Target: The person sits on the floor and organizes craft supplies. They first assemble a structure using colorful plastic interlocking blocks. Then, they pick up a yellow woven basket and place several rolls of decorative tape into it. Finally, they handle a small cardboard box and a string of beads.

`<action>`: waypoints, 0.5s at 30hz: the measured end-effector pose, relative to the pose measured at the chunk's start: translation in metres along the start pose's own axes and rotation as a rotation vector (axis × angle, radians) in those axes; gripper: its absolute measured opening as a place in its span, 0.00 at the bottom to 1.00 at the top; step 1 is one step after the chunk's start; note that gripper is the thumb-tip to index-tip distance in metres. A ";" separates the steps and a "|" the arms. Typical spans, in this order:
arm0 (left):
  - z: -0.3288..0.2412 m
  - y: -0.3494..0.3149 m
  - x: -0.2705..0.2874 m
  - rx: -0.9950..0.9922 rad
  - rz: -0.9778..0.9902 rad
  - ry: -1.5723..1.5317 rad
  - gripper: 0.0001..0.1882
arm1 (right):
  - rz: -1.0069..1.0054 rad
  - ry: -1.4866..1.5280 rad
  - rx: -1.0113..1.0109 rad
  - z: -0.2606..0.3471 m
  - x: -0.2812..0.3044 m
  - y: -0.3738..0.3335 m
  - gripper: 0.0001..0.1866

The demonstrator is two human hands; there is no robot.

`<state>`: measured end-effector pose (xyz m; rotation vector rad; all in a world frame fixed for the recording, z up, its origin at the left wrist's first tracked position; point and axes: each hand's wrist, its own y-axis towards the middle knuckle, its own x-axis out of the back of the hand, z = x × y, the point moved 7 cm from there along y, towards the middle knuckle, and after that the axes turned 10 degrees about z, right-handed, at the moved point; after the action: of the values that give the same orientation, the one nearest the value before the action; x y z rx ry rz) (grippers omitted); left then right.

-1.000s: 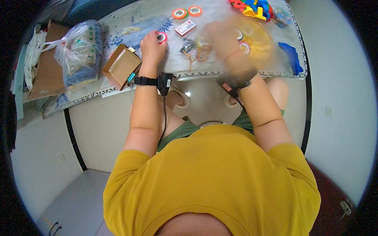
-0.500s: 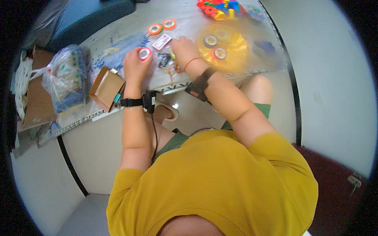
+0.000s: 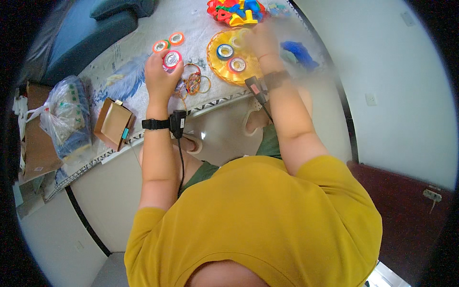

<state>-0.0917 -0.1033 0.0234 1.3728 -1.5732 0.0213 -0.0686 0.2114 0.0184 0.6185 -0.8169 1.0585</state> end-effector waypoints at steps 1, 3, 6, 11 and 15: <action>-0.002 0.001 -0.005 0.001 0.014 -0.012 0.22 | 0.046 -0.003 -0.024 -0.008 -0.005 0.001 0.16; -0.007 0.004 -0.011 -0.002 0.013 -0.010 0.23 | -0.015 -0.044 -0.016 -0.015 -0.010 0.003 0.17; -0.007 0.006 -0.017 0.001 0.037 -0.001 0.23 | 0.008 -0.067 0.047 -0.004 -0.019 -0.003 0.16; -0.009 0.004 -0.019 -0.024 0.007 -0.014 0.23 | -0.129 -0.185 0.286 0.002 -0.018 -0.008 0.10; -0.007 0.005 -0.023 -0.024 0.013 -0.111 0.28 | -0.152 -0.216 0.266 -0.007 -0.019 -0.003 0.11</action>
<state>-0.0948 -0.0805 0.0140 1.3652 -1.6692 -0.0663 -0.0686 0.2065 -0.0015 1.0184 -0.8070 0.9793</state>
